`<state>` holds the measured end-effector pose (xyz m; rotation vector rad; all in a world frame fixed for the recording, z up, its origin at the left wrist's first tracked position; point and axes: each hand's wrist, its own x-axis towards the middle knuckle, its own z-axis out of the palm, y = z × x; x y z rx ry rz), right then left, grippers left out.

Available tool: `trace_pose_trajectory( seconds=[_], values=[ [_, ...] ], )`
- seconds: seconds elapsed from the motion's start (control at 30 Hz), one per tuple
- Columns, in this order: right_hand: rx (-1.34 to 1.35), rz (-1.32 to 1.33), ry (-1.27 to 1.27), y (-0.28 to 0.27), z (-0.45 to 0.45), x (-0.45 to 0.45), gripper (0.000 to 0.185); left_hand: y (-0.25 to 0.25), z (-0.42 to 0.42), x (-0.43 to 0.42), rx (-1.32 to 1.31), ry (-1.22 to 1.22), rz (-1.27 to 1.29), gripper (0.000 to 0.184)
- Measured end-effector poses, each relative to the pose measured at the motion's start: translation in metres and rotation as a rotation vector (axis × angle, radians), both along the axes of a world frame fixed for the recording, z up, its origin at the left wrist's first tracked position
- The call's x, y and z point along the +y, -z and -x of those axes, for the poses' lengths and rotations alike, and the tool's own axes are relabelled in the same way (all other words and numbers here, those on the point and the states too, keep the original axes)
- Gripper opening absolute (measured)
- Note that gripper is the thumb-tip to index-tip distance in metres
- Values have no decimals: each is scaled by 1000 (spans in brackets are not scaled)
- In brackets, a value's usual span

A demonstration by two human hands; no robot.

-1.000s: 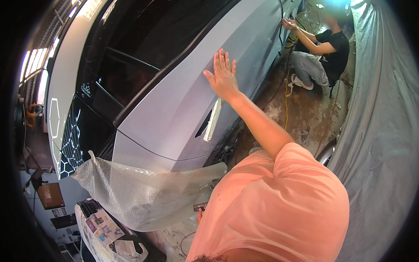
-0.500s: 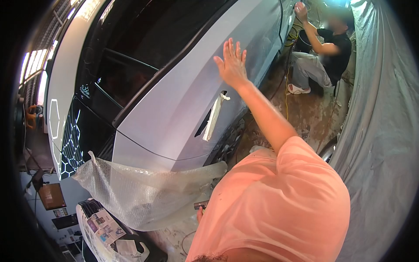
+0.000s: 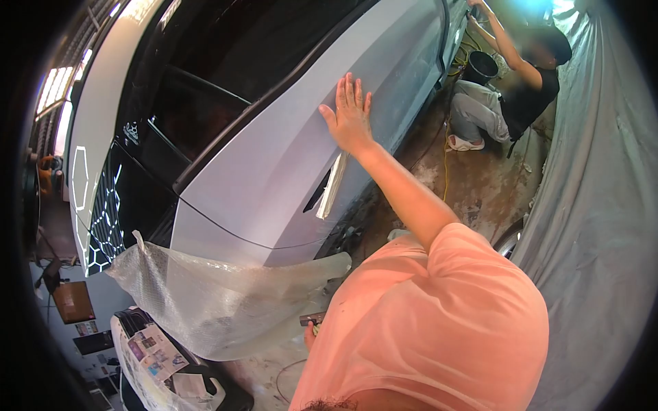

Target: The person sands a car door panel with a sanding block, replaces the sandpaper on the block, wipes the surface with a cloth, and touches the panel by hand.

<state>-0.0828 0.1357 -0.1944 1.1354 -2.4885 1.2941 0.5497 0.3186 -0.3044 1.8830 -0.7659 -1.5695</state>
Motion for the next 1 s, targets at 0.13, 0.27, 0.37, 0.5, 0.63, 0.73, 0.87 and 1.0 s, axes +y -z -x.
trace_pose_trajectory(
  seconds=[0.13, 0.27, 0.37, 0.5, 0.63, 0.73, 0.87, 1.0],
  values=[
    [4, -2, -68, -3, -16, 10, 86, 56, -25, -22, 120, -30, -59, 20],
    [87, -64, -96, 4, -10, 25, 79, 104, -43, -13, 230, -93, -87, 22],
    [189, -27, -52, 20, 8, 33, 71, 118, -38, -12, 249, -77, -70, 24],
    [176, -8, 48, 31, 41, 39, 64, 151, -39, -4, 206, -103, -154, 25],
    [228, -70, 120, 38, 63, 43, 66, 186, -52, 6, 214, -78, -168, 20],
    [321, -159, 136, 38, 72, 43, 71, 210, -63, 8, 181, -31, -229, 19],
    [304, -236, 173, 25, 71, 34, 75, 222, -70, 5, 229, 26, -272, 19],
    [613, -237, 175, 44, 142, 39, 74, 234, -78, 3, 209, 63, -267, 17]
  ],
)
